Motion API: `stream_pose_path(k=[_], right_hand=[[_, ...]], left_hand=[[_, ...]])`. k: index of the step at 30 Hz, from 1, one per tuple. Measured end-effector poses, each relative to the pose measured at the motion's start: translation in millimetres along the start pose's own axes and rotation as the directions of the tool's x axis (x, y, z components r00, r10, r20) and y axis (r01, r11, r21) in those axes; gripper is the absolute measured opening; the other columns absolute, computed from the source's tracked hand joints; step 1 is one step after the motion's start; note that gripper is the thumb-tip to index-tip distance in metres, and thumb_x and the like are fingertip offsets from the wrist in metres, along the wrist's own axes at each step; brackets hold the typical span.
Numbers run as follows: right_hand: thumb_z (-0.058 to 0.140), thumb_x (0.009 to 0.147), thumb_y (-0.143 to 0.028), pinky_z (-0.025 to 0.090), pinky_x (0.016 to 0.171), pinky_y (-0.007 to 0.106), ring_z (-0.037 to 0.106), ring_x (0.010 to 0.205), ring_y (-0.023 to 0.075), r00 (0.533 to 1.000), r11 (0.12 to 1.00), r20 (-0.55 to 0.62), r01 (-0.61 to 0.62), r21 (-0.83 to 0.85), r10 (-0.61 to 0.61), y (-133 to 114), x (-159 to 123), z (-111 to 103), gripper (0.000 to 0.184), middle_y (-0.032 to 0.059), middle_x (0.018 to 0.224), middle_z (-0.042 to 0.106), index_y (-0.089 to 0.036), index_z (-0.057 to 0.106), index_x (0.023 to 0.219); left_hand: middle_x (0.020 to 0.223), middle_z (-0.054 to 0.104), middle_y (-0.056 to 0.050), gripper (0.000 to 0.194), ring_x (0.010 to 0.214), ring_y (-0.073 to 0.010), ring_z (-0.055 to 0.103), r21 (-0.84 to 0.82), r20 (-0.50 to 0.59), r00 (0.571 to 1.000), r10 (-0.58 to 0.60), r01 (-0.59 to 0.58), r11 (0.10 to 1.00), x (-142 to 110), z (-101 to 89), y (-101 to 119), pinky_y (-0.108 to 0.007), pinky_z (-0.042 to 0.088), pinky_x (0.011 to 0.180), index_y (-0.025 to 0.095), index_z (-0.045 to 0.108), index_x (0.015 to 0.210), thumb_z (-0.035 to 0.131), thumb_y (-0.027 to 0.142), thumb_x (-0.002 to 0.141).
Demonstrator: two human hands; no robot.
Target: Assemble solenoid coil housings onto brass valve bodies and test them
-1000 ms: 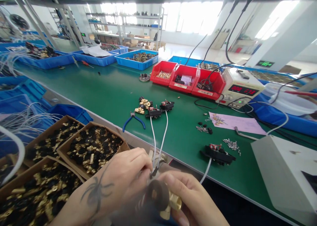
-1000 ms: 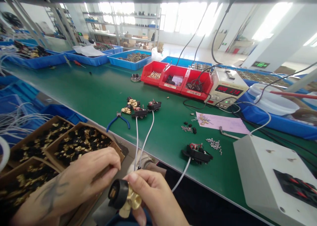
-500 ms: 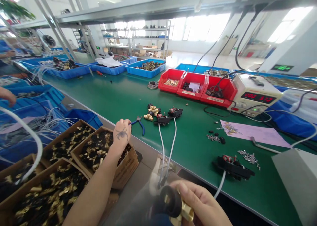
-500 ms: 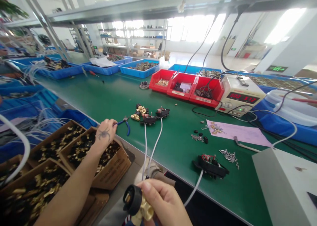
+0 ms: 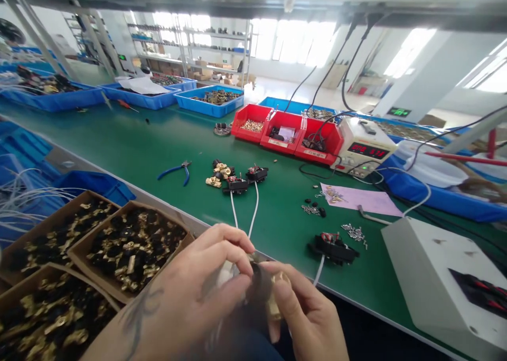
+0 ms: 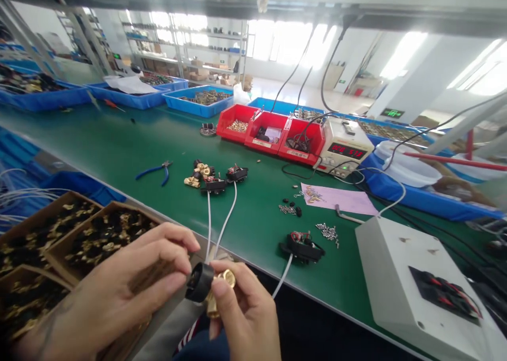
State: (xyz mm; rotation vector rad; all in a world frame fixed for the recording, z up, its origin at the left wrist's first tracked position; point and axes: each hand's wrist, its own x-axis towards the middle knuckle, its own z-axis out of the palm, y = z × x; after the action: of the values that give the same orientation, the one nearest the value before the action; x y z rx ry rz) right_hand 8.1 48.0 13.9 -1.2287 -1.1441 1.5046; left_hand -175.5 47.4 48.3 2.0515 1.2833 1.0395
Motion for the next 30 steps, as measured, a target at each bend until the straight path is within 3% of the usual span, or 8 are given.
stream_pose_path(k=[5, 9, 18, 22, 24, 26, 28, 30], right_hand=[[0.070, 0.079, -0.062, 0.045, 0.045, 0.020, 0.050, 0.046, 0.0095, 0.997, 0.998, -0.038, 0.061, -0.026, -0.062, -4.2, -8.4, -2.4, 0.041, -0.0019, 0.060, 0.052, -0.025, 0.076, 0.094], [0.070, 0.079, -0.061, 0.043, 0.045, 0.020, 0.051, 0.045, 0.0073, 0.993, 0.993, -0.031, 0.109, -0.036, -0.110, -3.9, -8.6, -4.5, 0.038, 0.0008, 0.074, 0.060, -0.026, 0.077, 0.092], [0.071, 0.080, -0.055, 0.040, 0.045, 0.023, 0.050, 0.045, 0.0113, 0.992, 0.988, 0.015, 0.124, -0.089, -0.123, -6.4, -10.4, -9.7, 0.031, 0.0006, 0.065, 0.057, -0.027, 0.076, 0.093], [0.071, 0.081, -0.058, 0.044, 0.050, 0.023, 0.049, 0.048, 0.0108, 0.994, 0.995, 0.065, 0.091, 0.031, -0.093, -3.2, -6.3, -12.4, 0.037, -0.0012, 0.061, 0.054, -0.024, 0.076, 0.095], [0.071, 0.082, -0.057, 0.044, 0.053, 0.021, 0.051, 0.052, 0.0100, 0.991, 0.982, 0.125, 0.032, 0.186, -0.056, 0.7, -2.9, -14.9, 0.039, -0.0004, 0.064, 0.057, -0.022, 0.074, 0.098], [0.070, 0.085, -0.054, 0.044, 0.054, 0.019, 0.053, 0.055, 0.0090, 0.975, 0.933, 0.216, -0.037, 0.357, -0.044, 5.6, 0.1, -17.5, 0.036, 0.0014, 0.070, 0.062, -0.021, 0.073, 0.100], [0.070, 0.087, -0.050, 0.044, 0.055, 0.017, 0.055, 0.059, 0.0084, 0.952, 0.858, 0.292, -0.071, 0.510, -0.095, 10.4, 2.5, -19.6, 0.032, 0.0035, 0.080, 0.065, -0.022, 0.073, 0.101], [0.068, 0.089, -0.047, 0.048, 0.058, 0.017, 0.058, 0.066, 0.0094, 0.940, 0.795, 0.315, -0.090, 0.599, -0.131, 13.9, 4.0, -21.0, 0.029, 0.0055, 0.090, 0.067, -0.022, 0.073, 0.101]], left_hand=[[0.116, 0.060, 0.001, 0.014, 0.109, -0.0111, 0.059, 0.052, 0.133, 0.991, 0.026, -0.033, 0.998, -2.9, -1.4, 6.0, -0.016, 0.049, 0.092, 0.027, 0.060, 0.096, 0.053, 0.015, 0.095], [0.113, 0.059, 0.004, 0.017, 0.107, -0.0052, 0.057, 0.054, 0.145, 0.984, 0.102, -0.111, 0.992, 1.8, 0.7, 3.3, -0.009, 0.043, 0.095, 0.026, 0.058, 0.093, 0.052, 0.010, 0.095], [0.106, 0.058, 0.004, 0.020, 0.102, -0.0046, 0.057, 0.046, 0.100, 0.976, 0.192, -0.198, 0.979, 6.2, 8.1, 8.7, -0.009, 0.042, 0.093, 0.022, 0.053, 0.085, 0.053, 0.003, 0.089], [0.113, 0.055, 0.003, 0.023, 0.106, -0.0068, 0.055, 0.037, 0.159, 0.972, 0.171, -0.179, 0.983, -1.2, -0.7, 8.0, -0.011, 0.043, 0.094, 0.025, 0.053, 0.091, 0.052, 0.003, 0.088], [0.110, 0.056, 0.002, 0.017, 0.103, -0.0093, 0.056, 0.088, 0.090, 0.988, 0.124, -0.132, 0.987, -6.0, -3.8, -1.8, -0.015, 0.045, 0.091, 0.025, 0.051, 0.086, 0.050, 0.008, 0.090], [0.101, 0.060, 0.000, 0.014, 0.096, -0.0127, 0.058, 0.177, 0.067, 0.998, -0.008, -0.004, 0.984, -11.2, -0.9, -22.6, -0.021, 0.048, 0.085, 0.024, 0.050, 0.081, 0.046, 0.017, 0.092], [0.086, 0.061, 0.000, 0.016, 0.081, -0.0151, 0.059, 0.290, 0.117, 0.975, -0.188, 0.148, 0.946, -17.1, 8.8, -53.0, -0.026, 0.049, 0.073, 0.022, 0.052, 0.079, 0.044, 0.025, 0.093], [0.070, 0.056, 0.002, 0.021, 0.063, -0.0148, 0.054, 0.347, 0.108, 0.956, -0.271, 0.219, 0.912, -23.4, 21.6, -85.9, -0.027, 0.044, 0.059, 0.021, 0.052, 0.071, 0.049, 0.027, 0.090]])
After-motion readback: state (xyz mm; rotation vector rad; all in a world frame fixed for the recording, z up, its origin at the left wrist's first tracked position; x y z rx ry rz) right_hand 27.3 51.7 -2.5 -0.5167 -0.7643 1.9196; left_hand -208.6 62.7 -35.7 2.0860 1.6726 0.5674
